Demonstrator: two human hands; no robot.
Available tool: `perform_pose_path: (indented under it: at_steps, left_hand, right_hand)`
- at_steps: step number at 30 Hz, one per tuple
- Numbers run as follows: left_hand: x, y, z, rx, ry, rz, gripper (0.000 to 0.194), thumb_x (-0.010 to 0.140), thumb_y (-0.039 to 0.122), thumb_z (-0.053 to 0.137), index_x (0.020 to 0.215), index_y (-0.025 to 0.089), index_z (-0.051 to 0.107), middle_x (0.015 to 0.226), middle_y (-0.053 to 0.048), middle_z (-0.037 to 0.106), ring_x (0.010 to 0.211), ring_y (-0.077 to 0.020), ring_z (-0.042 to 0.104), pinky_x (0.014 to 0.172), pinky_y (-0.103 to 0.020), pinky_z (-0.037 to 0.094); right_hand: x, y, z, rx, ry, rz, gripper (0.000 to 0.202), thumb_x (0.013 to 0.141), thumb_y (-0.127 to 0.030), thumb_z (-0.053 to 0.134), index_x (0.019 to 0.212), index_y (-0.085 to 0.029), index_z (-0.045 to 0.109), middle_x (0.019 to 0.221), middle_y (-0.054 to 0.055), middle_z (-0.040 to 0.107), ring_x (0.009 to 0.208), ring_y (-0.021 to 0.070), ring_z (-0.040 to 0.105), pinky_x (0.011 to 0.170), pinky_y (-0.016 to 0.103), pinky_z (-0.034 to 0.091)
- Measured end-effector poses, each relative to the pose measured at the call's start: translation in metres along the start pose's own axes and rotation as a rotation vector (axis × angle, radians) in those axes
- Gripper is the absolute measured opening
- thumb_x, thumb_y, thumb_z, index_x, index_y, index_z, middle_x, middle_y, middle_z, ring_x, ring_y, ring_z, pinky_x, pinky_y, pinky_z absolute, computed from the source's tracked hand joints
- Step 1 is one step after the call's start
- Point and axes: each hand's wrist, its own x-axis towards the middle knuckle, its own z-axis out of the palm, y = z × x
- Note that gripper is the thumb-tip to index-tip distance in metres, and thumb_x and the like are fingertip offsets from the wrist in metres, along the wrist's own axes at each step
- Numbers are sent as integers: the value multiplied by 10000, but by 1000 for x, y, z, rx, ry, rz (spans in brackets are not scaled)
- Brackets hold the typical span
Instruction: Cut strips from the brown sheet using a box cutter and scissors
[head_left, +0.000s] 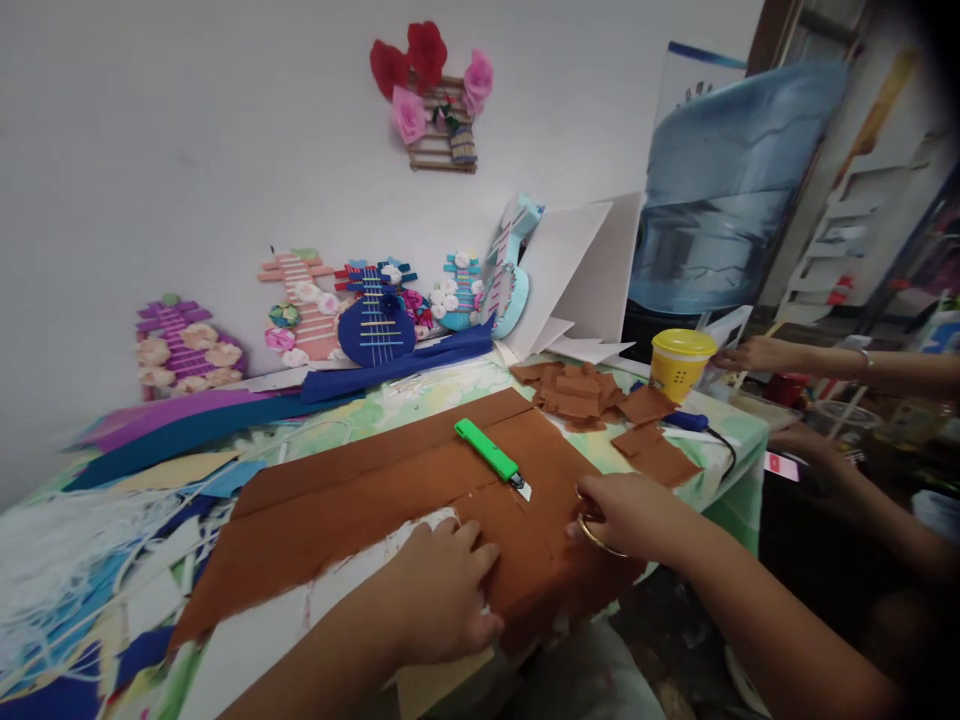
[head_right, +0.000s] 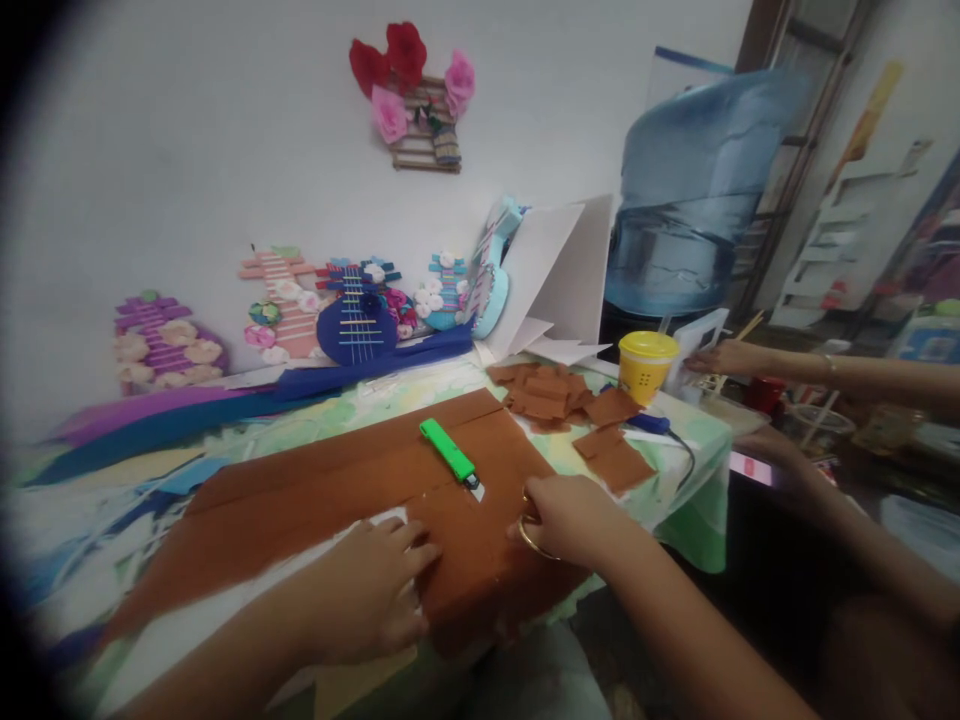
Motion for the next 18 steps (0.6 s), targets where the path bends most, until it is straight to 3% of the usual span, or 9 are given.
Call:
perform_pose_path:
  at_steps: [4, 8, 10, 13, 18]
  left_hand:
    - [-15, 3, 20, -4, -78, -49, 802, 624, 597, 549, 1274, 176, 339, 1331, -175, 287, 1170, -373, 286, 884, -524, 286]
    - [-40, 3, 13, -36, -244, -137, 760, 635, 284, 558, 1323, 200, 247, 1383, -117, 173, 1237, -337, 154, 956, -507, 207]
    - [-55, 0, 4, -76, -278, -174, 720, 631, 189, 491, 1317, 201, 272, 1377, -86, 193, 1239, -298, 177, 975, -461, 217]
    - [-73, -7, -5, -99, -260, -227, 659, 633, 170, 435, 1286, 166, 345, 1348, -86, 270, 1218, -262, 260, 983, -401, 238]
    - [-72, -10, -7, -54, -103, -368, 468, 730, 348, 419, 1146, 163, 525, 1195, -128, 491, 1089, -295, 442, 907, -450, 326]
  right_hand:
    - [11, -2, -5, -14, 7, -5, 210, 719, -393, 461, 727, -197, 533, 717, 49, 621, 657, 205, 575, 470, 242, 248]
    - [24, 2, -11, -60, -27, 41, 248, 738, -354, 408, 782, -173, 572, 778, 95, 635, 694, 231, 585, 488, 258, 301]
    - [32, 6, -13, -77, -62, 44, 277, 742, -334, 396, 819, -155, 592, 813, 118, 639, 716, 240, 591, 504, 269, 332]
    - [47, 11, -14, -85, -115, 11, 284, 729, -308, 419, 841, -139, 617, 823, 126, 647, 717, 238, 601, 514, 270, 366]
    - [76, 8, -16, -116, -144, -7, 283, 714, -307, 475, 841, -127, 653, 834, 146, 652, 745, 258, 608, 553, 288, 419]
